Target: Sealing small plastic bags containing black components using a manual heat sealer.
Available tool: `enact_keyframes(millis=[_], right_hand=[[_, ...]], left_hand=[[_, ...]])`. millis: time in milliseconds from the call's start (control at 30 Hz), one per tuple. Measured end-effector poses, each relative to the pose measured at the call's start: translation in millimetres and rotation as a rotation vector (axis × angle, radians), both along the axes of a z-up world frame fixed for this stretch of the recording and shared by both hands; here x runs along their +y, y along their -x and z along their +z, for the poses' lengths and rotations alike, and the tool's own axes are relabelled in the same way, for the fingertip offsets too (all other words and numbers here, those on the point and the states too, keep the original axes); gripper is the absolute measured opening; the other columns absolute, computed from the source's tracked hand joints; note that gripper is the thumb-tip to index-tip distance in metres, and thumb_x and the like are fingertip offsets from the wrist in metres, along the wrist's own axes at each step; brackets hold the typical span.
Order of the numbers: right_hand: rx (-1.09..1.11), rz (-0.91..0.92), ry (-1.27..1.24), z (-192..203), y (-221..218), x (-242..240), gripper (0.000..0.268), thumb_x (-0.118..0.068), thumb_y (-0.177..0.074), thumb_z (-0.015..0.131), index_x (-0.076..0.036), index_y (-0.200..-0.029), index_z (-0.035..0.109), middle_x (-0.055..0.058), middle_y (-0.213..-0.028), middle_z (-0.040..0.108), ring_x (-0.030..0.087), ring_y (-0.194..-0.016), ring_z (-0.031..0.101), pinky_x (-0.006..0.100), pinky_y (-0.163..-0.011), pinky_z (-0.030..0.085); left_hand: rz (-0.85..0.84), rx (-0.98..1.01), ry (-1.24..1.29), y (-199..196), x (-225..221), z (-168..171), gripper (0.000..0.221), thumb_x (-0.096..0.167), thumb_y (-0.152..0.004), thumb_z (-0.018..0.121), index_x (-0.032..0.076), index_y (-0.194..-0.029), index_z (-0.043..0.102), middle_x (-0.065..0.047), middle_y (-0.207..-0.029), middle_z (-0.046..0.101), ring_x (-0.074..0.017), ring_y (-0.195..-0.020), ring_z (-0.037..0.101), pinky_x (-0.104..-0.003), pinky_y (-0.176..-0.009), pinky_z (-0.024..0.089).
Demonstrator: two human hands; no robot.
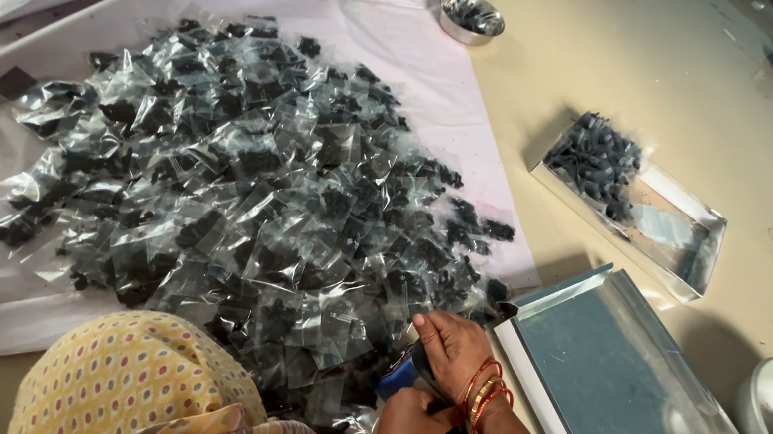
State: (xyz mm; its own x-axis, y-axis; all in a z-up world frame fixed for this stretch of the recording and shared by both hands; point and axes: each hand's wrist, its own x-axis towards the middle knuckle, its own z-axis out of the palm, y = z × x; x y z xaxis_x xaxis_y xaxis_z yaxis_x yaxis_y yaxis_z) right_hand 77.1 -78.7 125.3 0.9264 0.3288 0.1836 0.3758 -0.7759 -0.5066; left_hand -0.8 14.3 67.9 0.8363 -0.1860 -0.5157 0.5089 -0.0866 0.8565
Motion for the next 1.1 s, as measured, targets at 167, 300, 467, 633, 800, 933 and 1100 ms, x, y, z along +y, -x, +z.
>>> enact_keyframes(millis=[167,300,467,633,800,933,1100], right_hand=[[-0.033,-0.028,0.025,-6.0,2.8,-2.8,0.040,-0.034,-0.102,0.054,-0.002,-0.080,0.061,0.017,-0.077,0.065,0.040,-0.076,0.064,0.049,-0.068,0.049],[-0.139,0.012,0.006,26.1,14.3,-4.9,0.037,-0.032,-0.103,0.053,-0.003,-0.083,0.063,0.018,-0.081,0.066,0.040,-0.079,0.064,0.049,-0.070,0.050],[-0.525,-0.487,-0.169,58.7,60.4,-34.4,0.022,-0.017,-0.099,0.053,-0.007,-0.095,0.071,0.014,-0.102,0.074,0.032,-0.087,0.070,0.040,-0.075,0.055],[-0.310,-0.955,-0.762,-68.0,120.2,-91.7,0.025,-0.022,-0.103,0.060,0.001,-0.102,0.069,0.015,-0.090,0.070,0.022,-0.084,0.063,0.036,-0.077,0.050],[0.185,-0.764,-0.540,-135.1,148.2,-103.2,0.027,-0.028,-0.094,0.071,-0.003,-0.090,0.079,0.012,-0.078,0.075,0.021,-0.077,0.070,0.034,-0.074,0.053],[-0.108,-0.308,-0.350,-146.4,137.1,-81.5,0.016,-0.020,-0.088,0.078,-0.009,-0.096,0.071,0.004,-0.083,0.069,0.012,-0.076,0.066,0.028,-0.068,0.055],[0.321,-0.470,-0.731,-51.9,159.7,-60.8,0.025,-0.016,-0.083,0.083,-0.010,-0.098,0.065,-0.001,-0.081,0.066,0.009,-0.077,0.063,0.028,-0.072,0.054]], left_hand=[[-0.015,-0.089,0.039,-0.6,-5.7,-25.5,0.030,0.032,-0.086,0.083,0.003,-0.088,0.081,-0.007,-0.064,0.073,-0.0142,-0.051,0.069,-0.029,-0.046,0.051],[-0.055,-0.062,0.010,-2.8,1.1,-16.0,0.026,0.032,-0.086,0.081,0.006,-0.086,0.081,-0.006,-0.062,0.072,-0.0159,-0.049,0.067,-0.031,-0.043,0.050],[-0.094,0.011,-0.001,11.6,24.6,-3.5,0.026,0.028,-0.086,0.084,0.005,-0.096,0.079,-0.005,-0.072,0.076,-0.0138,-0.049,0.068,-0.031,-0.043,0.052],[-0.205,-0.021,0.188,8.1,32.0,-37.6,0.027,0.026,-0.089,0.082,0.001,-0.099,0.077,-0.006,-0.079,0.075,-0.0136,-0.059,0.068,-0.030,-0.048,0.051],[-0.402,-0.218,0.204,18.3,39.6,-42.0,0.025,0.028,-0.088,0.083,0.007,-0.101,0.080,-0.003,-0.085,0.079,-0.0104,-0.078,0.073,-0.027,-0.070,0.058],[-0.336,-0.590,-0.062,13.8,48.0,-27.6,0.032,0.039,-0.086,0.081,0.008,-0.092,0.079,-0.007,-0.076,0.076,-0.0159,-0.073,0.072,-0.033,-0.070,0.056],[-0.237,-0.546,-0.147,-8.6,77.3,-19.7,0.023,0.032,-0.081,0.079,0.010,-0.089,0.080,-0.004,-0.073,0.080,-0.0138,-0.070,0.076,-0.032,-0.070,0.059]])
